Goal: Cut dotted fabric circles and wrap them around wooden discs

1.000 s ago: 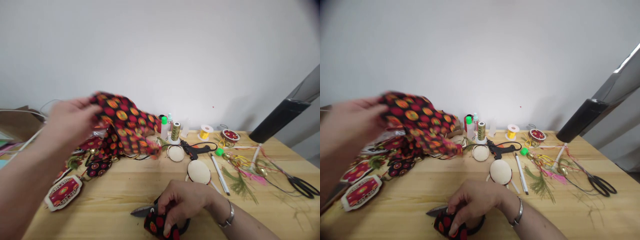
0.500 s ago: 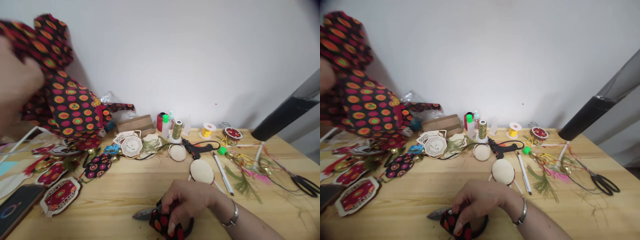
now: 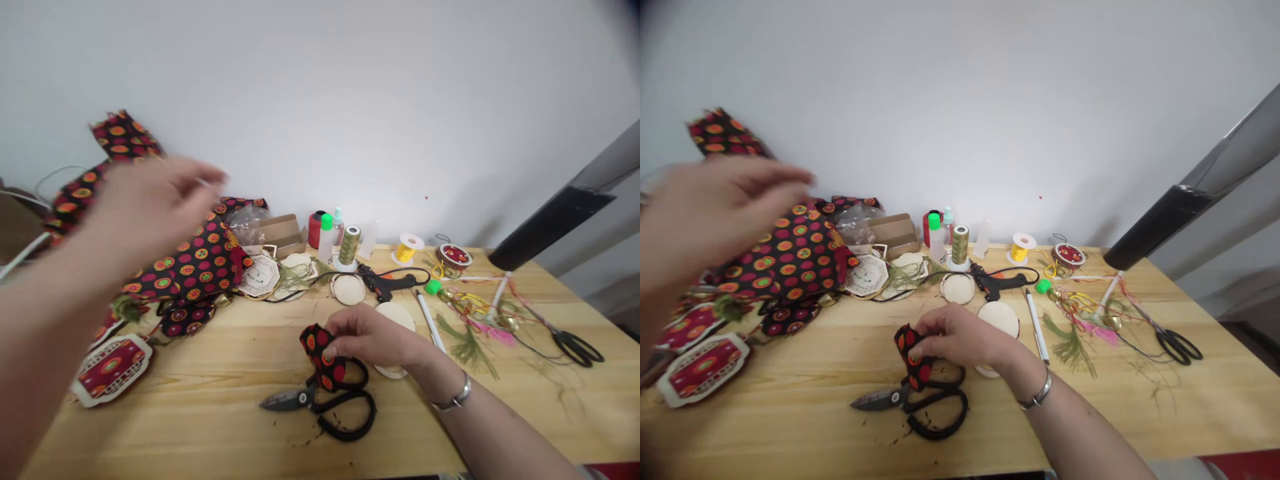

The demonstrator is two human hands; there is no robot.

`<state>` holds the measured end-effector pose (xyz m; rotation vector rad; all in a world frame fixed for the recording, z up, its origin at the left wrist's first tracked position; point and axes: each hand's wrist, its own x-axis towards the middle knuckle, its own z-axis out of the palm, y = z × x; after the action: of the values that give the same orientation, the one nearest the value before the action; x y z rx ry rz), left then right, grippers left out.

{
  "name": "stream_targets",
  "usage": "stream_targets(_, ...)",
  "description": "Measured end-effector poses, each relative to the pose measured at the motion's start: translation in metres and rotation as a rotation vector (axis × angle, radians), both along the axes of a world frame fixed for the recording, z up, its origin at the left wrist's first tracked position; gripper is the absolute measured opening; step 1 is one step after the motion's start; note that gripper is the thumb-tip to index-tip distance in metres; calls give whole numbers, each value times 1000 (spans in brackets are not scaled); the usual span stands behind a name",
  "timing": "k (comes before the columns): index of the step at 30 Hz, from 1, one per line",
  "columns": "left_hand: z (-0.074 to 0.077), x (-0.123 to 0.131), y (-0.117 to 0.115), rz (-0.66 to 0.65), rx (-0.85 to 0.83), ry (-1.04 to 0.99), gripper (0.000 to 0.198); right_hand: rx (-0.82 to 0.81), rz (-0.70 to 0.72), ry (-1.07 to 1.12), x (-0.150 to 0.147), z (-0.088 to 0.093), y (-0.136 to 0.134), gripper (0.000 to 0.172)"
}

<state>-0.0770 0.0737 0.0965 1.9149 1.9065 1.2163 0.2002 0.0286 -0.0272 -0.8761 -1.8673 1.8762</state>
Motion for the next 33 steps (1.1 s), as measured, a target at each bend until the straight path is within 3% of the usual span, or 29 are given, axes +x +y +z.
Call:
stream_targets(3, -53, 55, -26, -318, -182, -71, 24, 124, -25, -69, 5, 13, 4, 10)
stream_targets(6, -103, 84, -39, -649, -508, -634, 39, 257, -31, -136, 12, 22, 6, 10)
stream_targets(8, -126, 92, -43, -725, -638, -900, 50, 309, -49, -153, 16, 23, 7, 13)
stream_targets(10, -139, 95, -45, -745, -727, -970, 43, 321, -73, -166, 18, 19, 9, 15)
stream_targets(13, -147, 95, -46, -660, -797, -942, 22, 374, -180, -239, 18, 6, 11, 17)
stream_targets(16, -150, 93, -43, -547, -809, -1014, 22, 453, -373, -301, 16, -3, 10, 13)
stream_targets(18, -153, 91, -40, -475, -781, -1113, 25, 517, -417, -345, 14, -4, 3, 15)
stream_targets(19, -154, 90, -38, -444, -762, -1161, 25, 575, -356, -390, 13, -2, -2, 17)
stream_targets(23, -156, 86, -33, -393, -697, -1302, 18, 833, 126, -564, 8, 6, -20, 29)
stream_targets(25, -155, 85, -32, -377, -680, -1340, 17, 927, 253, -652, 5, 7, -25, 35)
stream_targets(33, -155, 83, -28, -361, -621, -1390, 19, 1130, 375, -728, -4, -6, -43, 19)
